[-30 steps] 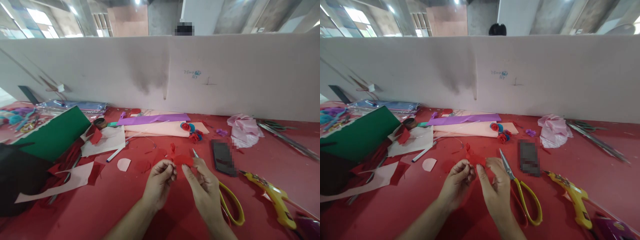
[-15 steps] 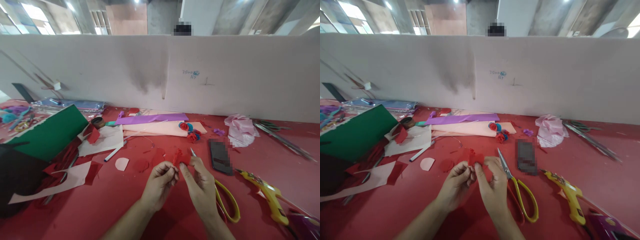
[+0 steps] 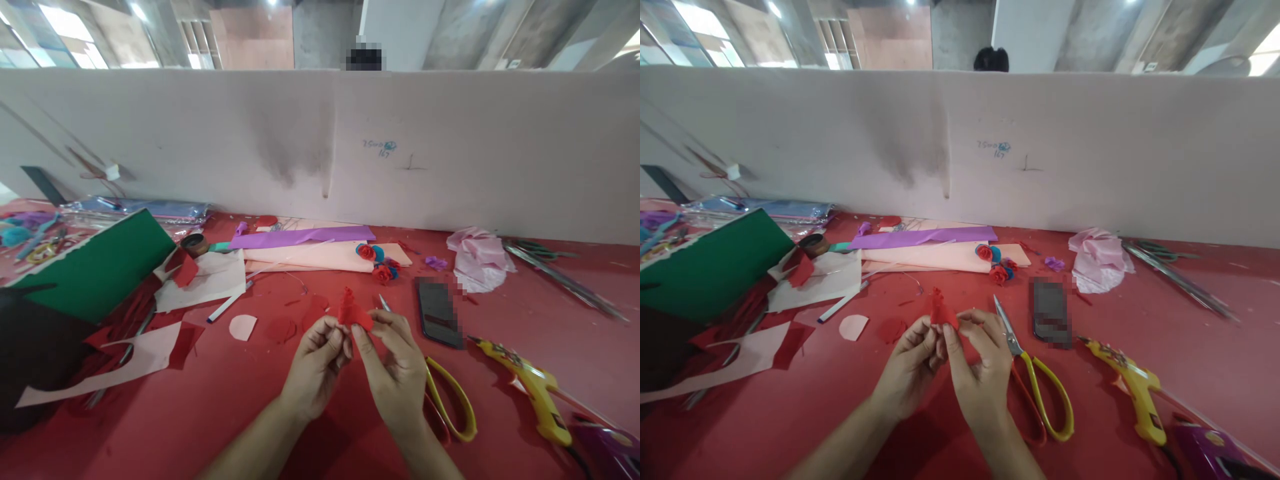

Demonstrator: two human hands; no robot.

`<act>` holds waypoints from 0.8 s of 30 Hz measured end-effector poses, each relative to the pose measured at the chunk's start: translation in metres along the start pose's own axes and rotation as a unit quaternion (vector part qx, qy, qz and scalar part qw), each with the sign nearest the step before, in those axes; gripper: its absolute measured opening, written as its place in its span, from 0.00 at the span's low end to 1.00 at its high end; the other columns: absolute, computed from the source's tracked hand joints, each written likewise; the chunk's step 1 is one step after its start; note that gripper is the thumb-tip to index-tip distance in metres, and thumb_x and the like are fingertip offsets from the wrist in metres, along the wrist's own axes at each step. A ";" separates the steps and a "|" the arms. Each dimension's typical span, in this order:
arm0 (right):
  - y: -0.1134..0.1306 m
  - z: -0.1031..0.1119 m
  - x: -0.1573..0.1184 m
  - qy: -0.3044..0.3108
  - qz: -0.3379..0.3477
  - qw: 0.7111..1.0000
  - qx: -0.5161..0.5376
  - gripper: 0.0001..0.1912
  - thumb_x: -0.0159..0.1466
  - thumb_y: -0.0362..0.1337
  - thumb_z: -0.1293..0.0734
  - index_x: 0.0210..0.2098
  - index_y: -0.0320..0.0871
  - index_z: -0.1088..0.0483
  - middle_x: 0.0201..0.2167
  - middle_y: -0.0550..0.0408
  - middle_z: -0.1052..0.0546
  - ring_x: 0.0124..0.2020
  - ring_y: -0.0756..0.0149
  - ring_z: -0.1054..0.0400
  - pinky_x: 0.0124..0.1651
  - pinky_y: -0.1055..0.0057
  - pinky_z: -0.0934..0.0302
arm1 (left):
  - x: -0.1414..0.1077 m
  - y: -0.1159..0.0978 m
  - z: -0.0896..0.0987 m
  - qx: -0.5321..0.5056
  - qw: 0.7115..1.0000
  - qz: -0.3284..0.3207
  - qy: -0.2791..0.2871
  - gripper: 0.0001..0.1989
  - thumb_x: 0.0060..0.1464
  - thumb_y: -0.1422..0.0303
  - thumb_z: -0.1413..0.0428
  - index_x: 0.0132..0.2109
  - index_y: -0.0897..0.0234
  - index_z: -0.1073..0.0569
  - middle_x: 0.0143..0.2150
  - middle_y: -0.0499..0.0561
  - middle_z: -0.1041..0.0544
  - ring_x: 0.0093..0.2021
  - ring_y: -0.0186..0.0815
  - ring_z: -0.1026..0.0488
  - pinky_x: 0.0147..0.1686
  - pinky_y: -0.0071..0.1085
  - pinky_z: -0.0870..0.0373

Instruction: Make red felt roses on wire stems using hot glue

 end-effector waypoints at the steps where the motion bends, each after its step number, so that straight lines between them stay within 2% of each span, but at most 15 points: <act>1: 0.001 0.000 0.000 0.000 0.003 1.000 -0.007 0.03 0.60 0.33 0.33 0.32 0.46 0.26 0.37 0.52 0.27 0.41 0.59 0.33 0.46 0.60 0.38 | 0.000 -0.001 0.000 -0.001 1.000 0.000 -0.003 0.09 0.49 0.65 0.37 0.33 0.65 0.28 0.23 0.45 0.31 0.24 0.25 0.37 0.27 0.22 0.43; 9: 0.002 -0.007 -0.001 0.021 -0.016 1.000 0.005 0.04 0.61 0.34 0.33 0.33 0.46 0.25 0.36 0.52 0.26 0.40 0.60 0.32 0.44 0.63 0.37 | -0.002 -0.004 -0.001 -0.027 0.999 -0.010 -0.017 0.11 0.43 0.68 0.34 0.30 0.65 0.29 0.24 0.43 0.33 0.20 0.21 0.44 0.22 0.21 0.47; 15: -0.002 -0.010 -0.002 0.032 -0.043 0.998 0.016 0.04 0.61 0.36 0.33 0.32 0.46 0.25 0.37 0.51 0.26 0.41 0.59 0.32 0.44 0.62 0.37 | -0.001 -0.005 0.006 -0.018 0.999 -0.014 -0.031 0.09 0.45 0.68 0.35 0.30 0.66 0.27 0.24 0.45 0.30 0.24 0.24 0.37 0.25 0.22 0.42; 24: -0.018 -0.015 -0.004 0.051 -0.087 0.993 0.061 0.04 0.61 0.37 0.32 0.31 0.47 0.24 0.39 0.52 0.26 0.45 0.60 0.33 0.48 0.62 0.38 | 0.004 -0.002 0.006 -0.003 1.000 -0.019 -0.010 0.07 0.50 0.67 0.38 0.29 0.66 0.27 0.23 0.46 0.28 0.23 0.25 0.36 0.26 0.22 0.42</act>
Point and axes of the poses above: each hand's wrist, its own x-axis towards the middle knuckle, its own z-axis out of the back of the hand, y = z × x, the point moved 9 cm from there along x, towards the middle knuckle
